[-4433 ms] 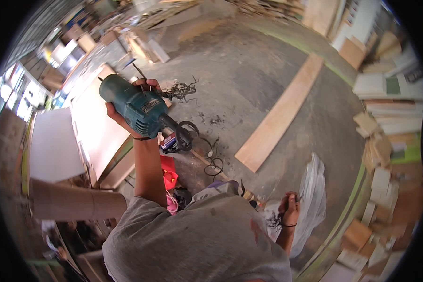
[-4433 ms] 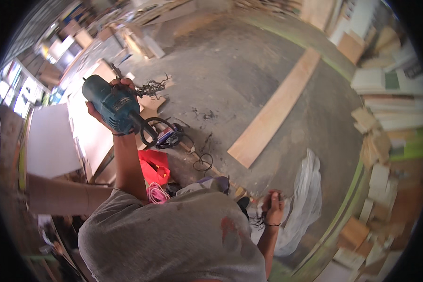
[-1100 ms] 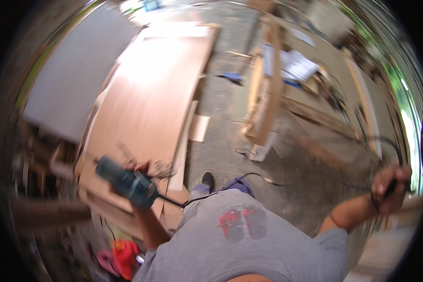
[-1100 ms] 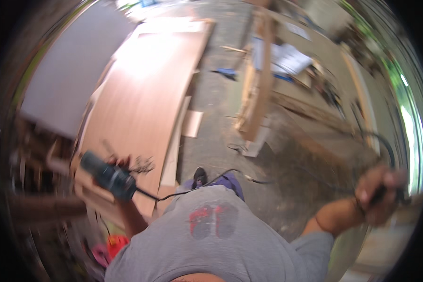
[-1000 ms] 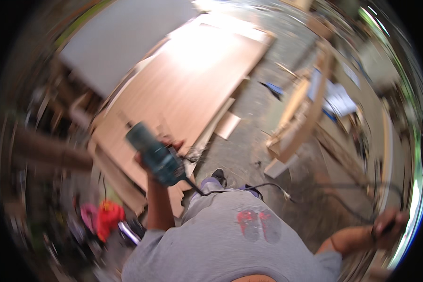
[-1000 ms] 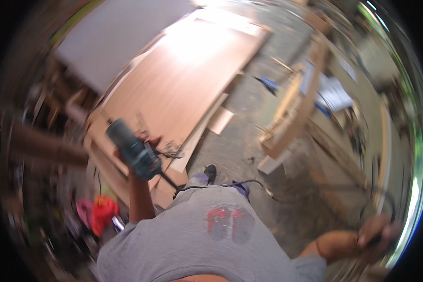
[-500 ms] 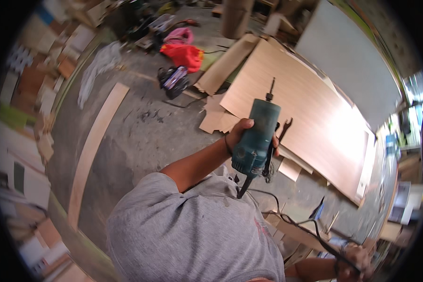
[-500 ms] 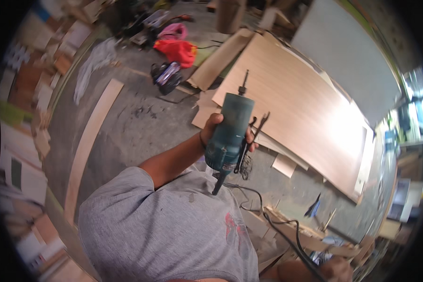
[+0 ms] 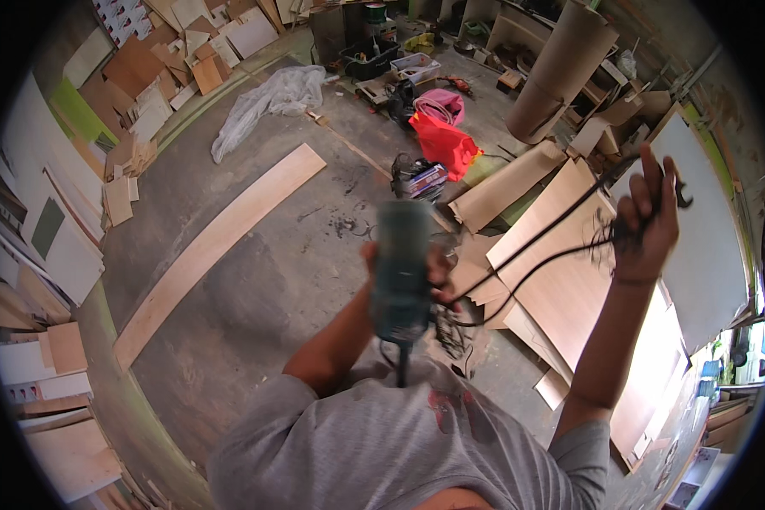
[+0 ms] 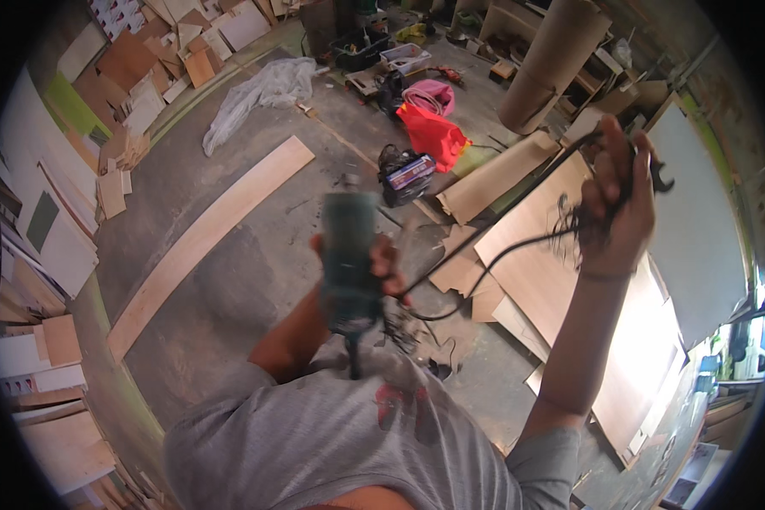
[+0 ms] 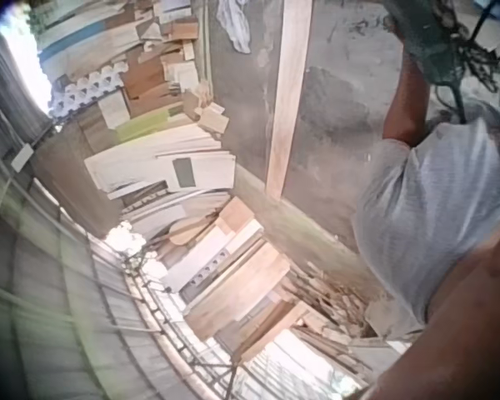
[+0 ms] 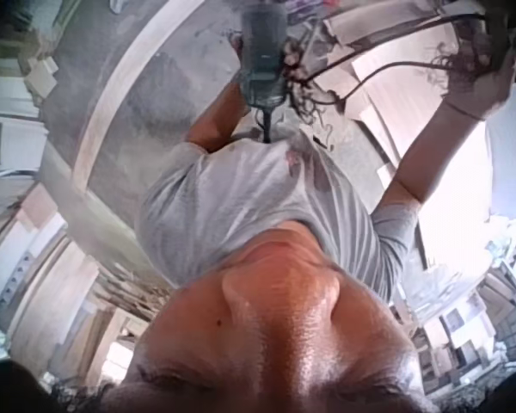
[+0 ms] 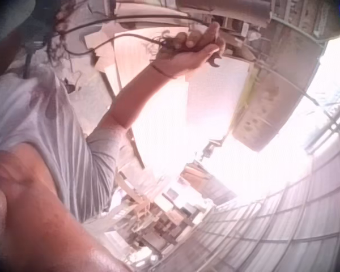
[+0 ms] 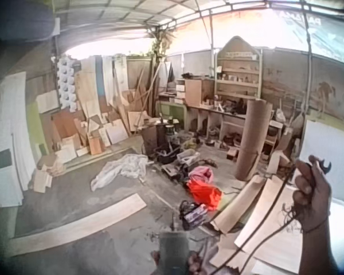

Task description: The person services a power tool by searching through bins for a replacement part, checking the tool housing, and then sitting on the floor to use a wrench to loosen and remove a component from the motor shaft.

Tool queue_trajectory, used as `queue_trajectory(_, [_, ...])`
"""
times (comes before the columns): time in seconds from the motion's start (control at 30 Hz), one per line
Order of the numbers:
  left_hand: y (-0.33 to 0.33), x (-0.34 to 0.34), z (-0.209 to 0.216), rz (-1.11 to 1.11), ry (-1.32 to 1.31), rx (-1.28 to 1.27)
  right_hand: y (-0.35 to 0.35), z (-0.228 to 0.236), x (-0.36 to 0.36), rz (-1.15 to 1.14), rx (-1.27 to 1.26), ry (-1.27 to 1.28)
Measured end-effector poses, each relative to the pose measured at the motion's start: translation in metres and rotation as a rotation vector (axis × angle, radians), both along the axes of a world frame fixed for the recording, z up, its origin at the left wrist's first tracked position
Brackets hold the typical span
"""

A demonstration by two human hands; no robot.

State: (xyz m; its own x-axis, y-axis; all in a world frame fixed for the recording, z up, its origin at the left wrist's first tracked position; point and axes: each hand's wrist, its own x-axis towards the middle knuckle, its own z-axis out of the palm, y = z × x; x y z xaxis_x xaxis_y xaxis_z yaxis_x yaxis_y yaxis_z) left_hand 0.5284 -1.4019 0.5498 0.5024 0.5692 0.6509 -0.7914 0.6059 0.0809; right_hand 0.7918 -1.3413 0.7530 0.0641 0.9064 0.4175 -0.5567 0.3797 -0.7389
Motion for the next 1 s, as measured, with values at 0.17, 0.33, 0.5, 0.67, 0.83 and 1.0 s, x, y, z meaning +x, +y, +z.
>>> queue_trajectory(0.17, [0.015,-0.148,0.03,0.31,0.024,-0.112,0.098,-0.008,-0.053,0.112,0.107,0.033])
queue_trajectory(0.33, [0.048,-0.231,0.056,0.406,0.073,-0.089,0.162,0.01,-0.112,0.131,0.114,-0.005])
queue_trajectory(0.5, [0.114,-0.27,0.057,0.536,0.243,0.03,0.247,-0.006,-0.156,0.107,0.042,-0.062])
queue_trajectory(0.67, [0.191,-0.293,0.059,0.686,0.309,-0.072,0.34,-0.086,-0.203,0.081,-0.18,-0.383])
queue_trajectory(0.83, [0.278,-0.336,0.043,0.735,0.278,-0.191,0.417,-0.228,-0.248,0.314,-0.541,-0.753])
queue_trajectory(1.0, [0.345,-0.376,0.004,0.925,0.407,-0.295,0.457,-0.331,-0.282,0.433,-0.41,-1.138])
